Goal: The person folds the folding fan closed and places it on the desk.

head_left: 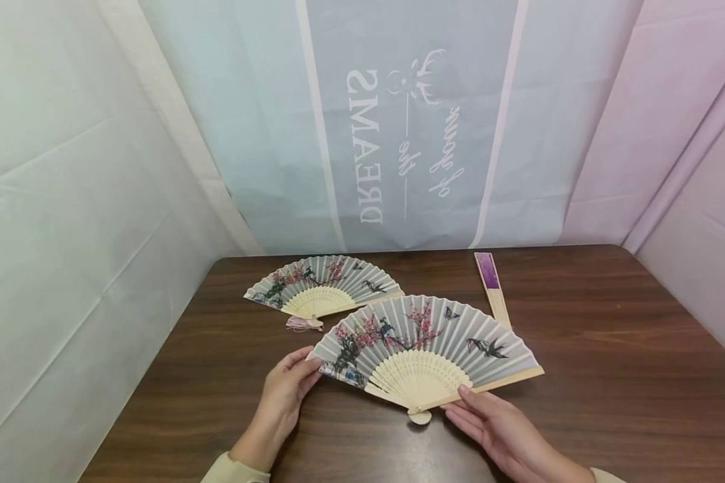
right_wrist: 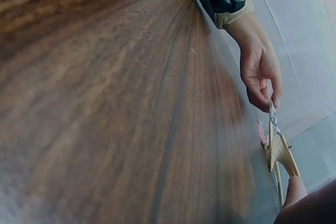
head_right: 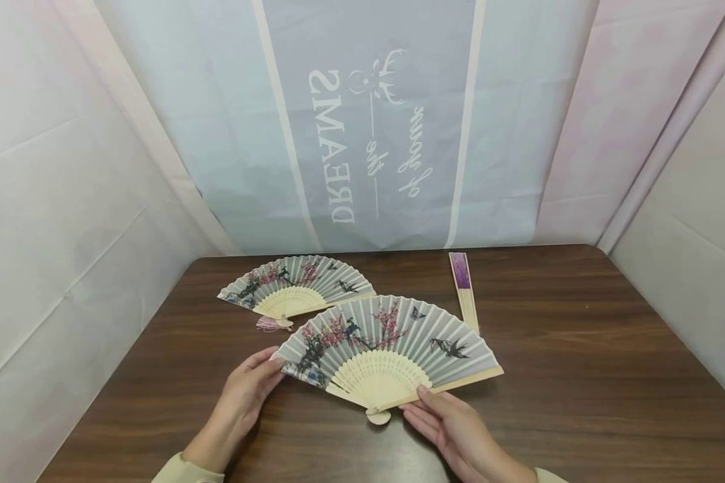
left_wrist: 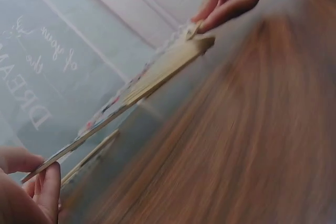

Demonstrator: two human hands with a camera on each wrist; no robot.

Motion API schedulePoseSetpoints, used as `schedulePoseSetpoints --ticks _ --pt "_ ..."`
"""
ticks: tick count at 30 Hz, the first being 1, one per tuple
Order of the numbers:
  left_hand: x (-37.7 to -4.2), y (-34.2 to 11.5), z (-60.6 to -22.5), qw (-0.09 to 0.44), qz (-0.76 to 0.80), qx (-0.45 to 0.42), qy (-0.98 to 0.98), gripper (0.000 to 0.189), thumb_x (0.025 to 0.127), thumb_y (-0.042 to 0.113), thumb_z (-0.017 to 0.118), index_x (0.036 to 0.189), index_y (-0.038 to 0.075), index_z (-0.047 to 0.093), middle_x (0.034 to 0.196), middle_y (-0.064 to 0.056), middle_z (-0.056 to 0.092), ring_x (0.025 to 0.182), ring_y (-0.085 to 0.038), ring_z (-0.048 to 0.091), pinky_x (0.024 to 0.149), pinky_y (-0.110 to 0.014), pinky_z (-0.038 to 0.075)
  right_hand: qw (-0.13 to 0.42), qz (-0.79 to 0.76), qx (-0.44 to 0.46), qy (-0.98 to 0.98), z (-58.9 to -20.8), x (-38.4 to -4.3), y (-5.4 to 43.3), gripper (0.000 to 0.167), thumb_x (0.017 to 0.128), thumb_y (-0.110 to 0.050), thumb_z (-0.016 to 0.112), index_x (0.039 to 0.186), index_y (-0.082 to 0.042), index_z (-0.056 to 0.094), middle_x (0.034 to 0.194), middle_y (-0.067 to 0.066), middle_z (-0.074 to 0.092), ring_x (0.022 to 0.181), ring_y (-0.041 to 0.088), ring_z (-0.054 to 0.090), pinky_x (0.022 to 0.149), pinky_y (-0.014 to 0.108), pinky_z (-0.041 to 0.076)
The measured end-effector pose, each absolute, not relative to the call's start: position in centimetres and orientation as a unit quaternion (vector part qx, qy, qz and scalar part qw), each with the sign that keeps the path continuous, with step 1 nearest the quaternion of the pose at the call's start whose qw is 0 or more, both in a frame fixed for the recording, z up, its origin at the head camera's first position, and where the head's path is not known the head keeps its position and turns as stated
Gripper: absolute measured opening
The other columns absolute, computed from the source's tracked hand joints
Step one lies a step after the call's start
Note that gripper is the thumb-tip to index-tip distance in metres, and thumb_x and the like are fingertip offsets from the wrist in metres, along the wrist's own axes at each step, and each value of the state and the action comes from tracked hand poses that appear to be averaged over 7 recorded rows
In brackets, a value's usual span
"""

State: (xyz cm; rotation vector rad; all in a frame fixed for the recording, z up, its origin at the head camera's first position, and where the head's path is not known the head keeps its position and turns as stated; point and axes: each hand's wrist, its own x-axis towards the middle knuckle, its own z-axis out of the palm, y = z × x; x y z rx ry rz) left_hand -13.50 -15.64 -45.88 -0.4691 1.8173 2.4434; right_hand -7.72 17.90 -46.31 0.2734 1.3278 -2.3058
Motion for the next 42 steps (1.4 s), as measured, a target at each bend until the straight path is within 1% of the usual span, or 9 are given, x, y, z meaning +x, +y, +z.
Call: schedulePoseSetpoints --ticks 3,5,12,18,21,27,31,36,42 --pt "-13.3 -15.2 -46.0 0.055 0.807 -0.143 0.571 0.052 0.097 0.006 0.06 0.14 -0.014 0.038 0.107 -0.002 0.065 0.091 -0.003 0.065 0.084 -0.016 0.059 0.223 -0.842 0.104 0.48 -45.9 -7.9 17.7 0.013 0.105 -0.016 0.051 0.093 -0.01 0.052 0.101 -0.001 0.069 0.1 0.011 0.071 0.099 0.025 0.057" --pt "-13.1 -14.8 -46.0 0.066 0.816 -0.137 0.557 0.054 0.099 0.007 0.057 0.142 -0.015 0.035 0.107 0.0 0.066 0.094 -0.003 0.065 0.086 -0.016 0.059 0.218 -0.845 0.102 0.478 -45.8 -8.0 17.7 0.014 0.105 -0.015 0.051 0.092 -0.01 0.053 0.1 -0.001 0.069 0.099 0.011 0.071 0.099 0.025 0.057" --pt "-12.6 -12.7 -46.2 0.072 0.851 -0.124 0.505 0.048 0.098 0.006 0.059 0.139 -0.01 0.039 0.101 0.007 0.069 0.095 -0.002 0.066 0.092 -0.019 0.059 0.195 -0.85 0.089 0.481 -45.3 -8.7 17.4 0.01 0.106 -0.014 0.047 0.104 -0.007 0.054 0.1 0.001 0.071 0.099 0.012 0.071 0.099 0.026 0.057" --pt "-12.3 -10.6 -45.8 0.072 0.873 -0.119 0.468 0.036 0.099 0.004 0.056 0.132 -0.003 0.045 0.097 0.004 0.069 0.091 -0.005 0.069 0.093 -0.022 0.06 0.168 -0.85 0.088 0.492 -44.7 -9.4 16.8 0.011 0.106 -0.015 0.046 0.104 -0.007 0.054 0.101 0.001 0.07 0.1 0.012 0.071 0.1 0.026 0.057" --pt "-12.6 -9.5 -45.5 0.071 0.879 -0.111 0.459 0.03 0.1 0.003 0.055 0.128 0.0 0.045 0.098 0.001 0.07 0.093 -0.009 0.07 0.093 -0.026 0.06 0.161 -0.849 0.089 0.496 -44.3 -9.8 16.4 0.011 0.106 -0.015 0.046 0.104 -0.007 0.053 0.101 0.001 0.07 0.1 0.012 0.071 0.1 0.027 0.057" --pt "-13.5 -8.0 -44.7 0.051 0.892 -0.102 0.438 0.015 0.098 0.002 0.058 0.11 0.006 0.048 0.097 -0.002 0.071 0.091 -0.013 0.072 0.091 -0.03 0.062 0.138 -0.852 0.103 0.494 -43.6 -10.8 15.6 0.014 0.106 -0.014 0.046 0.096 -0.009 0.053 0.096 0.0 0.072 0.096 0.012 0.072 0.099 0.028 0.058" --pt "-14.0 -7.6 -44.5 0.028 0.898 -0.109 0.424 0.013 0.098 0.0 0.058 0.101 0.008 0.048 0.093 -0.003 0.071 0.087 -0.013 0.072 0.086 -0.03 0.063 0.134 -0.853 0.101 0.495 -43.3 -11.2 15.4 0.011 0.107 -0.015 0.045 0.105 -0.007 0.053 0.097 -0.001 0.072 0.097 0.011 0.071 0.099 0.027 0.057" --pt "-14.8 -7.4 -44.2 0.004 0.903 -0.111 0.416 0.013 0.098 0.0 0.058 0.099 0.009 0.049 0.091 -0.003 0.071 0.084 -0.013 0.073 0.084 -0.029 0.064 0.132 -0.854 0.096 0.495 -42.9 -11.7 15.4 0.022 0.106 -0.018 0.046 0.123 -0.003 0.047 0.101 0.0 0.072 0.1 0.009 0.07 0.101 0.026 0.056" --pt "-15.5 -7.3 -44.0 -0.015 0.904 -0.12 0.411 0.008 0.098 -0.001 0.057 0.1 0.005 0.051 0.089 -0.004 0.069 0.083 -0.013 0.073 0.084 -0.029 0.064 0.135 -0.858 0.086 0.489 -42.9 -12.1 15.3 0.029 0.107 -0.015 0.044 0.129 0.003 0.041 0.103 0.002 0.072 0.102 0.01 0.07 0.101 0.025 0.056"
